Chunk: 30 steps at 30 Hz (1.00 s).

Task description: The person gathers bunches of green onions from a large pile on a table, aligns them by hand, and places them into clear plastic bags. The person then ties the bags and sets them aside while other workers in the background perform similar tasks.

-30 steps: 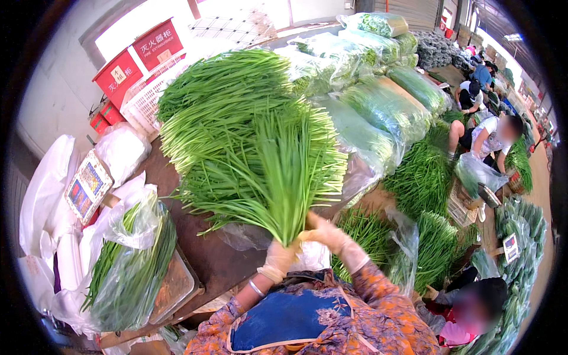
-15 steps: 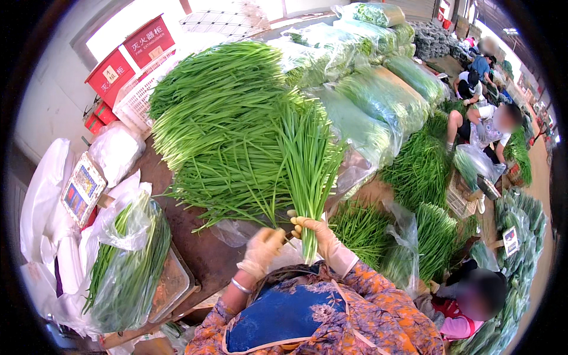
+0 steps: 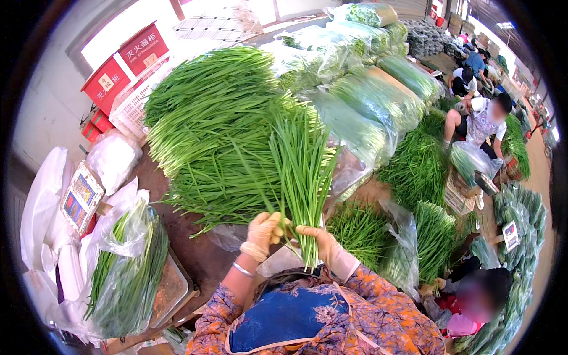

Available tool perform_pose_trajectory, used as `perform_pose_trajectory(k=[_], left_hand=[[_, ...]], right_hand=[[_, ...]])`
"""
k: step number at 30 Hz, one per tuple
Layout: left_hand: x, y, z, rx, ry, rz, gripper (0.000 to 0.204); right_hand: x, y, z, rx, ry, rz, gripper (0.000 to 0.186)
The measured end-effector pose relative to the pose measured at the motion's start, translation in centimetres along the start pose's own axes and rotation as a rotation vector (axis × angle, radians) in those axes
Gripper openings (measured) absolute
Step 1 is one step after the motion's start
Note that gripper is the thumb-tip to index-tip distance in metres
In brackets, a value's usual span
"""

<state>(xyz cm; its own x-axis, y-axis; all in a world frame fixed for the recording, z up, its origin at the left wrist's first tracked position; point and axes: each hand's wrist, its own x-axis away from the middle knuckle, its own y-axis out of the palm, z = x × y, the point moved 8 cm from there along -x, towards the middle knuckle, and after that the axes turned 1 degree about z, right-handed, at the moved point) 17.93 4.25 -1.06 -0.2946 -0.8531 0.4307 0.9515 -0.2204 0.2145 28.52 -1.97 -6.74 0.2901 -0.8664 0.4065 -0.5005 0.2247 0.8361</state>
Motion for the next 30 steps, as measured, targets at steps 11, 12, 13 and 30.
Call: perform_pose_trajectory(k=[11,12,13,30], left_hand=[[3.8,-2.6,1.4,-0.105,0.247,-0.086,0.060],[4.5,-0.9,2.3,0.168,0.198,-0.167,0.053],[6.4,3.1,4.7,0.173,0.174,-0.451,0.074],[13.6,-10.7,-7.2,-1.207,0.168,-0.268,0.064]], right_hand=[[1.8,4.7,-1.8,0.314,0.022,-0.042,0.030],[2.5,6.5,-2.3,0.272,0.026,-0.068,0.031],[2.8,7.4,-3.1,0.285,-0.036,-0.106,0.031],[-8.2,9.8,-7.1,-0.118,-0.238,-0.099,0.035]])
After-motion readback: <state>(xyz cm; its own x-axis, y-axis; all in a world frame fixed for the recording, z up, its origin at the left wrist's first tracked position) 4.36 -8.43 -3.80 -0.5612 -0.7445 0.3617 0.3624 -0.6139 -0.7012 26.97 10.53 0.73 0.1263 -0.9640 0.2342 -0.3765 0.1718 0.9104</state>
